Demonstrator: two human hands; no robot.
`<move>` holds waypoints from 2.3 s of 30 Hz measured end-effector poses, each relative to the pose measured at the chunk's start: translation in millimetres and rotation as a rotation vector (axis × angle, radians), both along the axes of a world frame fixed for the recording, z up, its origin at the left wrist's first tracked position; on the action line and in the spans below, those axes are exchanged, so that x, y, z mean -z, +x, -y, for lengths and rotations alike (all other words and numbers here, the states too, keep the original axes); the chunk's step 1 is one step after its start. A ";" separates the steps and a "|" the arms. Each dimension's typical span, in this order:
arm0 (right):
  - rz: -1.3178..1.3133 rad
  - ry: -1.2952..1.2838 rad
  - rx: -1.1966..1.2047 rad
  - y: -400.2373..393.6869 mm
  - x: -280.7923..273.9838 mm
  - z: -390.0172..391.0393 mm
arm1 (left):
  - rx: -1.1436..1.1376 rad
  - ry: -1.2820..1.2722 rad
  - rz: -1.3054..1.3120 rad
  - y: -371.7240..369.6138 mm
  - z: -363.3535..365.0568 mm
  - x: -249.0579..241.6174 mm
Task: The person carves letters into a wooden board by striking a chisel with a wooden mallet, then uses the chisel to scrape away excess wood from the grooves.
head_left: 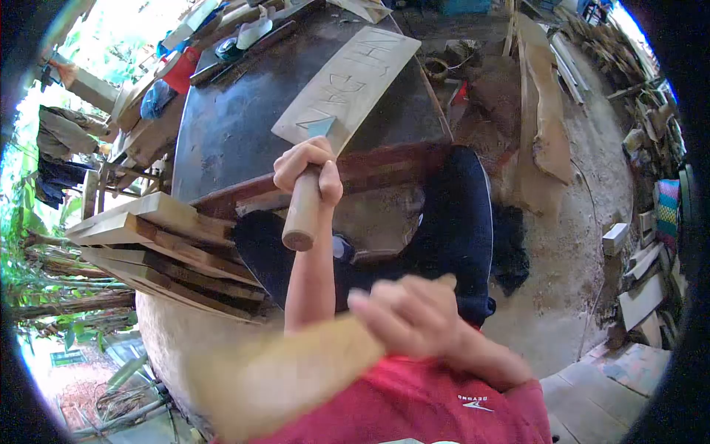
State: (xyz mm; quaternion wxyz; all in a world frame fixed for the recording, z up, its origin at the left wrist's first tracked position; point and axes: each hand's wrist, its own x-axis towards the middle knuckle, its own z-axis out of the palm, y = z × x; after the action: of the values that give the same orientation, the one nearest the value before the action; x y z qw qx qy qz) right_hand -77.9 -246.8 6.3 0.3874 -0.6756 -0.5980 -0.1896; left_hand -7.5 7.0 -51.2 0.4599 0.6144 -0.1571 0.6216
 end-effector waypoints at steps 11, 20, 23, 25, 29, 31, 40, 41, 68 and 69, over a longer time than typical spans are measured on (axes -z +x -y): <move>-0.387 -0.144 0.056 10.9 3.2 -8.4 | -0.027 -0.003 -0.073 -6.8 3.5 0.4; -0.196 -0.064 0.050 8.1 8.1 -2.8 | -0.034 0.018 -0.041 -1.4 0.3 2.5; -0.347 -0.185 0.028 13.8 23.6 -5.5 | 0.022 0.004 -0.008 3.7 -6.0 3.6; -0.408 -0.203 -0.018 6.9 25.1 3.2 | 0.021 0.030 -0.020 -2.4 -2.4 0.0; -0.431 -0.032 -0.071 10.6 33.2 16.3 | 0.093 0.098 -0.007 -9.1 -2.4 5.4; -0.714 -0.060 -0.052 10.3 49.0 29.8 | 0.108 0.140 0.031 -6.7 -4.0 3.9; -0.920 0.044 0.429 39.4 58.1 40.8 | 0.058 0.195 -0.059 -20.2 0.6 9.2; -0.897 0.055 0.446 40.7 63.3 42.4 | 0.041 0.192 -0.063 -22.2 1.7 11.4; 0.141 -0.528 0.585 269.1 20.8 -168.1 | -0.061 0.215 -0.560 -76.8 25.5 53.8; 0.180 -0.485 0.561 276.7 24.8 -179.2 | -0.047 0.189 -0.559 -77.2 25.2 51.1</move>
State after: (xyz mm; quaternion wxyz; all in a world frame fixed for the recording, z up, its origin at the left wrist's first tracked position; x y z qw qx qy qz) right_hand 198.8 -67.6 -18.4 0.0955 -0.8658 -0.4488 -0.1999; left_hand -84.7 -18.2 -102.3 0.4115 0.8052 -0.0672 0.4216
